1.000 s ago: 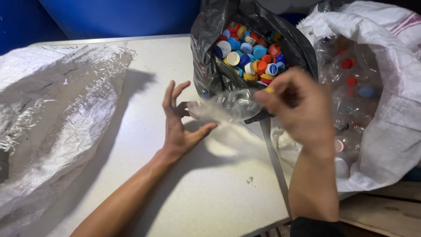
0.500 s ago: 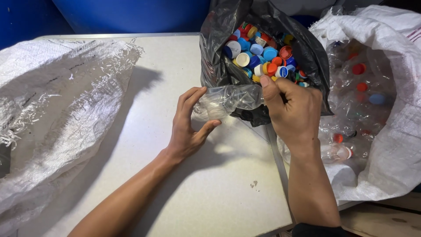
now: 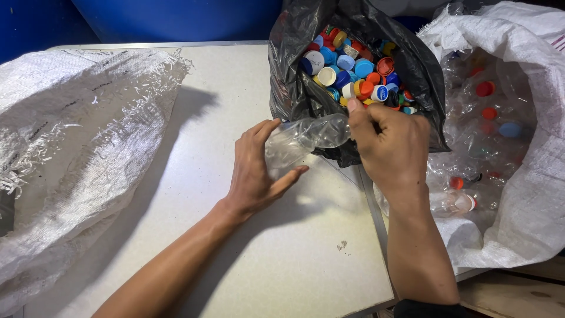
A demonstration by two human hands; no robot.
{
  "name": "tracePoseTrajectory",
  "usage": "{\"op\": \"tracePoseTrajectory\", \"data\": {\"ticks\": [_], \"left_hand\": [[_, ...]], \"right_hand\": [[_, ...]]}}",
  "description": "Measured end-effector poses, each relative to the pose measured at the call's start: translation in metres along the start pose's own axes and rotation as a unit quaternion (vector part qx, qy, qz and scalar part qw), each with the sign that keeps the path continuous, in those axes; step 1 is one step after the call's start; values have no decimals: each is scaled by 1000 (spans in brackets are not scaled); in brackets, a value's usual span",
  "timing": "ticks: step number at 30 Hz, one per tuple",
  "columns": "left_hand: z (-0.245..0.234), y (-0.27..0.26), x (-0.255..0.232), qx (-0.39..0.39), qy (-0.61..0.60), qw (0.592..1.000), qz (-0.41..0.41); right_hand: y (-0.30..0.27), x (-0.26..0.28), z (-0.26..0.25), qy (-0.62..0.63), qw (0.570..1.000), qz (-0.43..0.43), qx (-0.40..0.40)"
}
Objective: The person repeatedly picks up clear plastic bottles from a white sack, removes the bottle caps by hand, and places the caps into a black bag. The empty bottles are then returned to the white sack. This process is repeated continuously throughout the video.
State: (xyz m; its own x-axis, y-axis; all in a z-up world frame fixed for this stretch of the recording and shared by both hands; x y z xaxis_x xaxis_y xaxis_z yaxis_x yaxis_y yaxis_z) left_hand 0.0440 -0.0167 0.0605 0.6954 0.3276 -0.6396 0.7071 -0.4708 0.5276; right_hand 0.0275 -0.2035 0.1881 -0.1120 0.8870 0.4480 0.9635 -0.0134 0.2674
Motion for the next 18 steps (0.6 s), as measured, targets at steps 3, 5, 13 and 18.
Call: {"op": "tracePoseTrajectory", "data": {"ticks": [3,5,13,18], "left_hand": [[1,-6,-6,-27,34,998,48],[9,-8,3,-6,5,999,42],[20,-5,17,99,-131,985,-57],[13,0,7,83,-173,980,48]], "right_hand": [[5,-11,20,-16,997,29,63],[4,1,25,-90,995,-49,20],[4,8,26,-52,987,-152,9],[5,12,26,-60,974,-215,26]]}}
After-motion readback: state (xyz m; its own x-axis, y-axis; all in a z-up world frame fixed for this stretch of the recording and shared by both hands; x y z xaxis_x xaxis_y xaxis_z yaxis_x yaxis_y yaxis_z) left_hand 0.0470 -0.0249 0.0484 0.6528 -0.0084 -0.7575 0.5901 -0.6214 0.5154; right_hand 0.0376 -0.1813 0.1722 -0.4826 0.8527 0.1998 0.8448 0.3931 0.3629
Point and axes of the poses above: each hand's wrist, its own y-axis towards the middle knuckle, its own z-axis out of the palm, x = y × z, the point moved 8 cm from there along y, towards the middle knuckle, and after that the axes turned 14 degrees about x, right-handed, at the moved point
